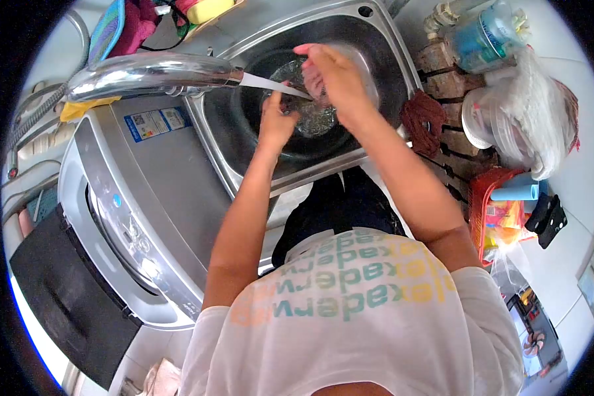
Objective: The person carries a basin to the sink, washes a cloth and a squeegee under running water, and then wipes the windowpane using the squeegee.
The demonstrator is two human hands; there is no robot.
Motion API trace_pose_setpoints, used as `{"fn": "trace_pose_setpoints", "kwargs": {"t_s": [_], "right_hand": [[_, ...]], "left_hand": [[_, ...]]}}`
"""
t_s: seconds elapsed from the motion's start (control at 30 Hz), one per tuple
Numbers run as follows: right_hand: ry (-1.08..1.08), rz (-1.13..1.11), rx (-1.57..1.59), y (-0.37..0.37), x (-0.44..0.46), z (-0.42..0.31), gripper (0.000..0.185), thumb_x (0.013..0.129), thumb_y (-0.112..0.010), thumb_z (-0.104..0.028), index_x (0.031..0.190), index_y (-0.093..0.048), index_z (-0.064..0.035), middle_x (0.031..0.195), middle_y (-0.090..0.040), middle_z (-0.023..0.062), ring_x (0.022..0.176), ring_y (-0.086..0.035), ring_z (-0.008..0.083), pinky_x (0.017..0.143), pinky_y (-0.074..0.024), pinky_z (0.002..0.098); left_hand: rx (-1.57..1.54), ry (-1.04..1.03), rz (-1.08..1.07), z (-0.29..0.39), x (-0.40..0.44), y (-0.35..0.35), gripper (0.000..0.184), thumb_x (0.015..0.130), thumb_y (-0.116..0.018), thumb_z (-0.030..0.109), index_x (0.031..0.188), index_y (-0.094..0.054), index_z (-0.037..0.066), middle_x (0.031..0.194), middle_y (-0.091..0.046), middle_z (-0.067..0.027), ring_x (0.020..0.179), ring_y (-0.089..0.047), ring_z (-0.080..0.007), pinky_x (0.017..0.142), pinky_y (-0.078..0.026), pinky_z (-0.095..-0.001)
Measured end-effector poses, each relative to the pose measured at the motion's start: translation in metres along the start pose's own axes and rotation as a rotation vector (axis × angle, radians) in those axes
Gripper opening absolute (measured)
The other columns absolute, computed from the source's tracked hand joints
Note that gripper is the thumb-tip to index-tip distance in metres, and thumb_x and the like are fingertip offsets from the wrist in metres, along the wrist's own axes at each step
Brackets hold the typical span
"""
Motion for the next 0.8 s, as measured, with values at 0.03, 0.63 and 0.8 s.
{"fn": "trace_pose_setpoints", "kwargs": {"t_s": [0.03,0.63,0.8], "right_hand": [[0.004,-0.029,0.004,-0.007,-0.001,0.003,0.029,0.086,-0.042,-0.029,0.098,-0.058,-0.0076,0.069,-0.048,-0.0018,0.058,-0.045,0.0054,0.050,-0.0368,0.0178],[-0.790,0.391,-0.629,0.163,0.013,0.209,0.048,0.074,-0.056,-0.026,0.109,-0.048,0.0051,0.110,-0.051,0.0191,0.100,-0.049,0.0275,0.081,-0.0390,0.0356],[-0.596,0.477,-0.742,0.130,0.009,0.158,0.051,0.067,-0.061,-0.015,0.110,-0.045,0.0075,0.105,-0.053,0.0192,0.097,-0.052,0.0276,0.077,-0.0413,0.0337]], "left_hand": [[0.151,-0.162,0.005,0.006,-0.002,-0.002,0.064,0.062,-0.063,0.000,0.120,-0.038,0.011,0.109,-0.044,-0.0106,0.093,-0.046,-0.0239,0.081,-0.039,-0.0303],[-0.245,0.015,0.061,0.033,-0.003,0.013,0.041,0.066,-0.046,-0.012,0.104,-0.050,0.002,0.089,-0.058,-0.0060,0.078,-0.056,-0.0129,0.069,-0.046,-0.0235],[-0.249,-0.039,0.107,0.045,-0.008,0.022,0.038,0.066,-0.049,-0.011,0.102,-0.050,0.002,0.087,-0.058,-0.0047,0.077,-0.056,-0.0118,0.068,-0.046,-0.0230]]}}
Point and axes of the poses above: each hand's wrist, its own x-axis towards the middle knuckle, its own y-axis out of the back of the hand, z = x × y, the point moved 5 cm from there along x, towards the middle knuckle
